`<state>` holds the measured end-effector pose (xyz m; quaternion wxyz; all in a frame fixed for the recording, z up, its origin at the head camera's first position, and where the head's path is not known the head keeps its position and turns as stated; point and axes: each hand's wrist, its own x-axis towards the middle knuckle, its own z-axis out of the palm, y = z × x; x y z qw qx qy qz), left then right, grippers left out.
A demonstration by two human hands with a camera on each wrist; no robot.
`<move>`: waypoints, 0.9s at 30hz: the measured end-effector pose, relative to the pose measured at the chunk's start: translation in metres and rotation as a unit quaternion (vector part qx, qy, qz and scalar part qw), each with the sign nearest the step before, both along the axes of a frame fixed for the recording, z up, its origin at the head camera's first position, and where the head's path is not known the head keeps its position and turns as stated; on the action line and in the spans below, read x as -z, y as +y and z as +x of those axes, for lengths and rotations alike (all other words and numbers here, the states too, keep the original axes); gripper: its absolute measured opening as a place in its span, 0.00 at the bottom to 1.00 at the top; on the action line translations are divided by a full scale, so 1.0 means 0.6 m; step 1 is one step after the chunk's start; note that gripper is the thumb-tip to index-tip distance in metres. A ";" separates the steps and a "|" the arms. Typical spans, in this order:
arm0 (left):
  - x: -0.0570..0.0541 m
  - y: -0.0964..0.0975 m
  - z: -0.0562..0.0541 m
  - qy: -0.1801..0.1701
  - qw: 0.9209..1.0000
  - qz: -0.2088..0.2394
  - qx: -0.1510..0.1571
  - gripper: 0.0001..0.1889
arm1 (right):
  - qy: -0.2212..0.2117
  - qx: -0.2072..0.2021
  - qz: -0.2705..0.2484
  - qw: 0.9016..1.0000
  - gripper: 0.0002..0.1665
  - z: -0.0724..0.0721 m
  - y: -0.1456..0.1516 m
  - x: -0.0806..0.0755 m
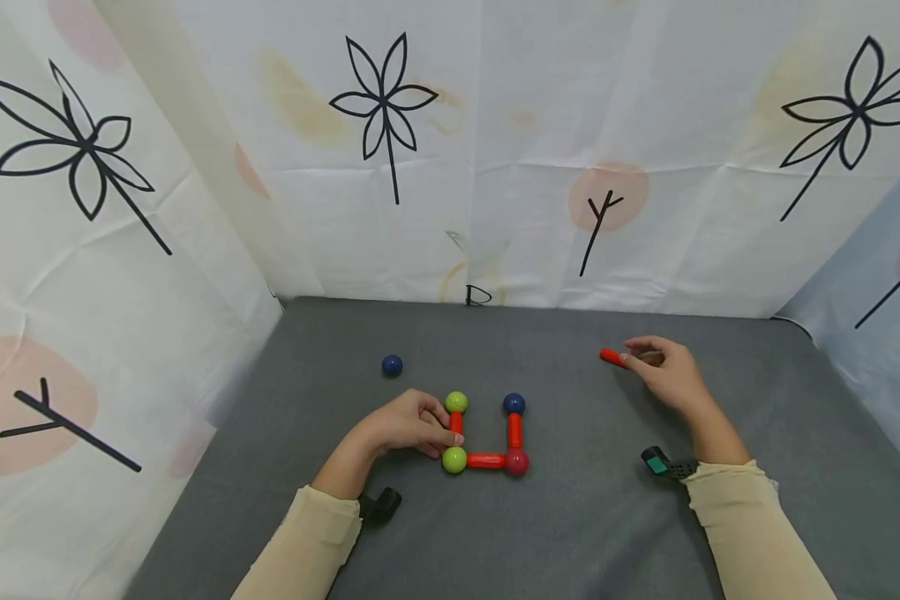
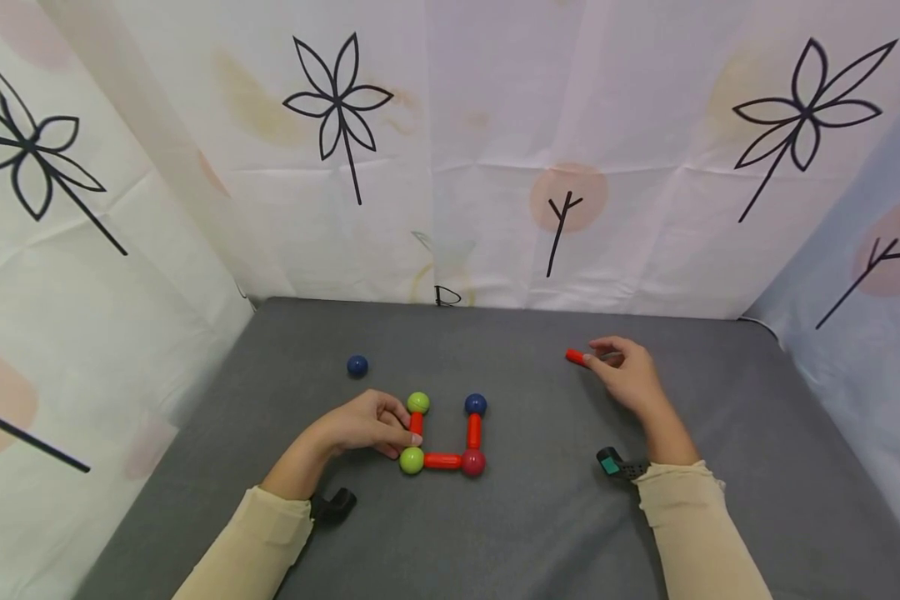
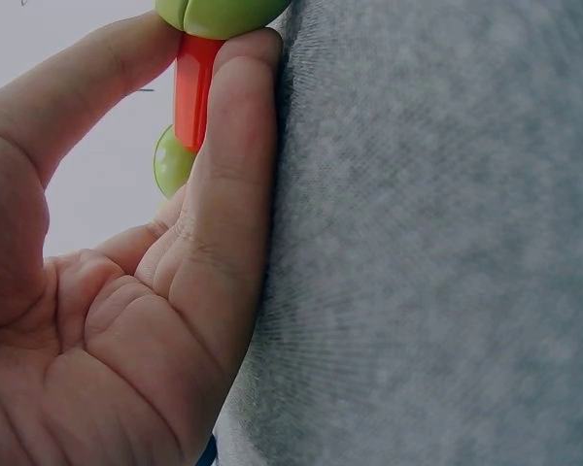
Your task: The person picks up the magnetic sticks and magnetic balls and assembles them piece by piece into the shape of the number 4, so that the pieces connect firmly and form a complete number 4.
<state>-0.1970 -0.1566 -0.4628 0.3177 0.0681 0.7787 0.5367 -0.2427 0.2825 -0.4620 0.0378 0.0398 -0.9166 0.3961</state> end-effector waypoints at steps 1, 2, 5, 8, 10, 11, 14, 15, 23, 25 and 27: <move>0.000 0.000 0.000 0.001 1.000 0.000 0.000 0.16 | -0.003 0.001 0.000 1.000 0.26 -0.001 0.000 0.001; -0.001 0.000 0.001 0.001 1.000 0.000 0.000 0.16 | -0.006 0.001 -0.001 1.000 0.26 -0.001 0.000 0.003; -0.002 0.000 0.002 -0.001 1.000 -0.001 0.000 0.16 | -0.007 0.003 -0.001 1.000 0.26 -0.003 0.000 0.006; -0.004 -0.001 0.002 -0.003 1.000 -0.001 -0.002 0.16 | -0.006 0.007 0.002 1.000 0.26 -0.004 0.001 0.010; -0.003 -0.001 0.003 -0.003 1.000 -0.001 -0.002 0.16 | -0.009 0.009 0.004 1.000 0.26 -0.004 0.001 0.012; -0.003 -0.001 0.003 -0.003 1.000 -0.001 -0.001 0.16 | -0.011 0.008 0.004 1.000 0.26 -0.005 0.000 0.013; -0.002 -0.001 0.003 -0.004 1.000 -0.002 -0.003 0.16 | -0.020 0.007 0.003 1.000 0.27 -0.005 -0.001 0.014; -0.001 -0.002 0.003 -0.003 1.000 -0.002 -0.003 0.16 | -0.022 0.007 0.004 1.000 0.27 -0.005 -0.001 0.014; -0.001 0.000 0.001 -0.006 1.000 -0.004 -0.003 0.16 | -0.028 0.003 0.009 1.000 0.27 -0.004 -0.001 0.014; -0.002 0.000 0.001 -0.007 1.000 -0.004 -0.004 0.17 | -0.025 0.002 0.009 1.000 0.27 -0.004 -0.001 0.014; -0.002 0.001 0.001 -0.006 1.000 -0.004 -0.003 0.16 | -0.021 0.003 0.010 1.000 0.26 -0.005 -0.001 0.016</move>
